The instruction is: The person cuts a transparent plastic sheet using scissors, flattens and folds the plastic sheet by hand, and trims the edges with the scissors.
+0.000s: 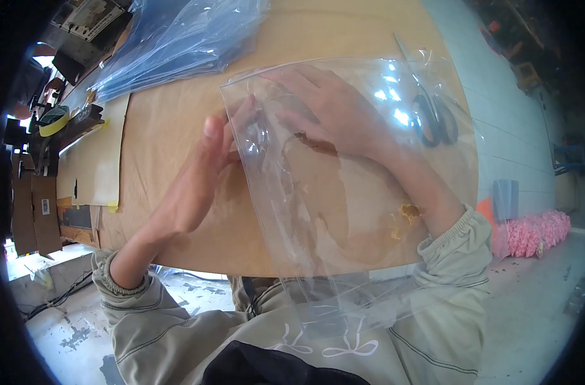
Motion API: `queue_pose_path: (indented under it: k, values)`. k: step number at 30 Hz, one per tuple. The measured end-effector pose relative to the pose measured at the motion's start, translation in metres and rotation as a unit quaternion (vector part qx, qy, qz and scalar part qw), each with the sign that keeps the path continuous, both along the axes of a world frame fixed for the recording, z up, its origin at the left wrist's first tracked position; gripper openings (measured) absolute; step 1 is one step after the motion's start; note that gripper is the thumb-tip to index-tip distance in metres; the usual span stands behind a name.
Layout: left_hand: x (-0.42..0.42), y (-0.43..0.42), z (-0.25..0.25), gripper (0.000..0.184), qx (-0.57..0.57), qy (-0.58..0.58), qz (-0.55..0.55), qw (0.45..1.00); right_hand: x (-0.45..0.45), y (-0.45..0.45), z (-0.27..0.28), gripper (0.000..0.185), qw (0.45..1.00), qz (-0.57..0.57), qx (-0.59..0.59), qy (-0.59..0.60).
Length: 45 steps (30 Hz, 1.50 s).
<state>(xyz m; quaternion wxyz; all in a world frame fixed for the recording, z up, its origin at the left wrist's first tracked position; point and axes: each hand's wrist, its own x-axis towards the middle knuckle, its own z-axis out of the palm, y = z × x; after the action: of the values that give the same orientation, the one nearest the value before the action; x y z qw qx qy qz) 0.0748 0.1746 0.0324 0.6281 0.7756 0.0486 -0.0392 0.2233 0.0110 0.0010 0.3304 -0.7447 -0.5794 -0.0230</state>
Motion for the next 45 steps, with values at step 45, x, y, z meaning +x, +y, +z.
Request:
queue_pose_path:
  k: [45]
  values:
    - [0.061,0.030,-0.027,0.022,0.362,-0.201,0.052,0.909,-0.050,-0.016,0.005,0.059,0.966,-0.101,-0.185,-0.149]
